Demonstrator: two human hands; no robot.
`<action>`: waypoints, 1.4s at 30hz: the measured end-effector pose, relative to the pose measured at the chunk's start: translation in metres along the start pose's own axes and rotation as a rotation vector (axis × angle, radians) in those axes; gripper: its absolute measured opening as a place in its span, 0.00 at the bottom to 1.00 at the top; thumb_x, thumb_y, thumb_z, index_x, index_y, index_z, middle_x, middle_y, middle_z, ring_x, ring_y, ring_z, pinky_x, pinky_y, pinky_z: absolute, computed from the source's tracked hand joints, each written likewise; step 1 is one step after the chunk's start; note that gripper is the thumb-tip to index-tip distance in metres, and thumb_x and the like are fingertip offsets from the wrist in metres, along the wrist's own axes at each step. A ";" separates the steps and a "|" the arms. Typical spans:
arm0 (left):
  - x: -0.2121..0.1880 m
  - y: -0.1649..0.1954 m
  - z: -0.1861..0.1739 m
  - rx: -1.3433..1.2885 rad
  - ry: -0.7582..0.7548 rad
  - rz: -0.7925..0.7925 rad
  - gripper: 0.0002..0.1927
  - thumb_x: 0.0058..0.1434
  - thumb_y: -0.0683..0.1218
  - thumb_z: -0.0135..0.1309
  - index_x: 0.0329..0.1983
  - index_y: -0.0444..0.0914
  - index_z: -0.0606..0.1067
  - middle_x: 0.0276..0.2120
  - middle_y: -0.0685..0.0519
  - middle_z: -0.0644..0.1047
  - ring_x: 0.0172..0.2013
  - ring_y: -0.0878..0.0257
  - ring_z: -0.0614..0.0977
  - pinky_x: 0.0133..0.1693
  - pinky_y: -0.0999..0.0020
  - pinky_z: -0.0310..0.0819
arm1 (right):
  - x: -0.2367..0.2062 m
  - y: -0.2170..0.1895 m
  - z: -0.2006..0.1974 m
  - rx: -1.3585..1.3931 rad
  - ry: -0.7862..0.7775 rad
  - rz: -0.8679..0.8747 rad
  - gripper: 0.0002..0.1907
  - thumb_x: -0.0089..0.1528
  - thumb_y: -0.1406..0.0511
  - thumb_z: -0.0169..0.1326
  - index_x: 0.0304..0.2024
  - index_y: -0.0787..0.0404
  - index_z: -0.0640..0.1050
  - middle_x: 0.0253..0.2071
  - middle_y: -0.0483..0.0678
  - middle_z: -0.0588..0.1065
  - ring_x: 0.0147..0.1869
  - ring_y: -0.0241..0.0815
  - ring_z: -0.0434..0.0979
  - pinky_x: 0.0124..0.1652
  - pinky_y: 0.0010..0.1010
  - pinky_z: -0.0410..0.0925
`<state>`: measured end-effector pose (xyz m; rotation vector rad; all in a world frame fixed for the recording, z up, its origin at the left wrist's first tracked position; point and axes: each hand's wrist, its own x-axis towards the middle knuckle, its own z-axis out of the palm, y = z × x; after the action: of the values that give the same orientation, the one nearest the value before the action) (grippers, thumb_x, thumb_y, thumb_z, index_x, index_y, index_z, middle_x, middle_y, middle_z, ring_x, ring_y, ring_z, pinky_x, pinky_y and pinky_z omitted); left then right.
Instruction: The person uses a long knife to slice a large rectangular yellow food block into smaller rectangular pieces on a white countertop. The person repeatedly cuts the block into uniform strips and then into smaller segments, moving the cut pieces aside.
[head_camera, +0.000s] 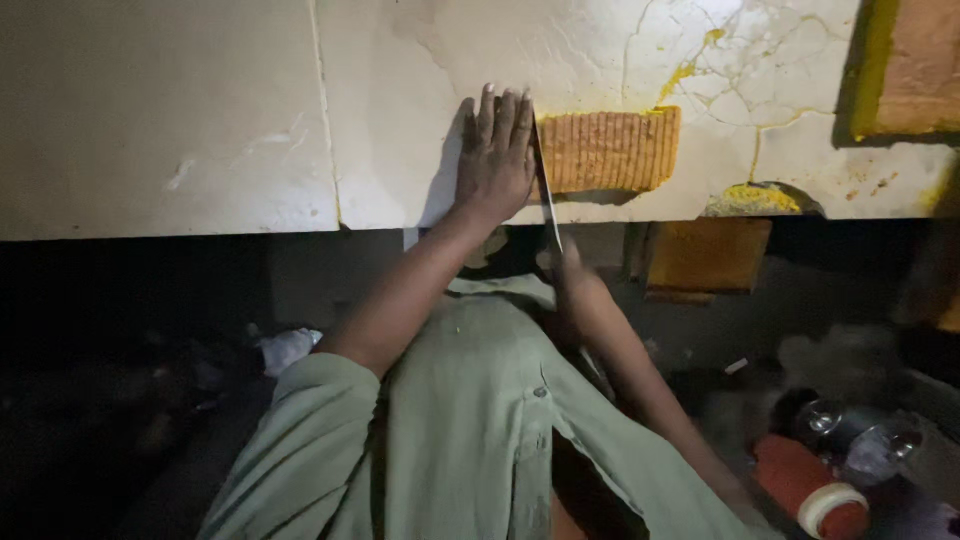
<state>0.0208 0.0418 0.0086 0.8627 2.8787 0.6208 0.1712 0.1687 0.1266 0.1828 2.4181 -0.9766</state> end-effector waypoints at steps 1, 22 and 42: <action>0.000 0.001 -0.001 0.000 0.008 0.008 0.34 0.74 0.51 0.42 0.78 0.33 0.50 0.74 0.35 0.53 0.75 0.37 0.45 0.72 0.34 0.40 | -0.019 0.011 0.008 -0.001 -0.065 0.029 0.51 0.48 0.63 0.67 0.66 0.69 0.52 0.42 0.71 0.76 0.45 0.74 0.77 0.40 0.54 0.71; -0.008 -0.012 0.023 -0.043 -0.033 -0.031 0.35 0.76 0.48 0.40 0.80 0.33 0.44 0.78 0.39 0.43 0.77 0.40 0.40 0.76 0.41 0.42 | -0.026 0.019 0.027 -0.109 -0.230 0.252 0.40 0.62 0.64 0.59 0.67 0.70 0.53 0.37 0.66 0.79 0.41 0.67 0.79 0.39 0.50 0.72; -0.012 -0.025 0.028 -0.261 0.120 -0.015 0.38 0.75 0.44 0.44 0.80 0.34 0.41 0.78 0.38 0.42 0.78 0.39 0.44 0.77 0.48 0.42 | -0.016 0.045 0.059 -0.194 0.045 -0.158 0.35 0.65 0.62 0.52 0.68 0.70 0.54 0.42 0.71 0.77 0.42 0.68 0.80 0.39 0.48 0.74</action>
<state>0.0235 0.0260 -0.0277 0.7902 2.8135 1.0507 0.2234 0.1628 0.0716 -0.0561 2.5820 -0.8050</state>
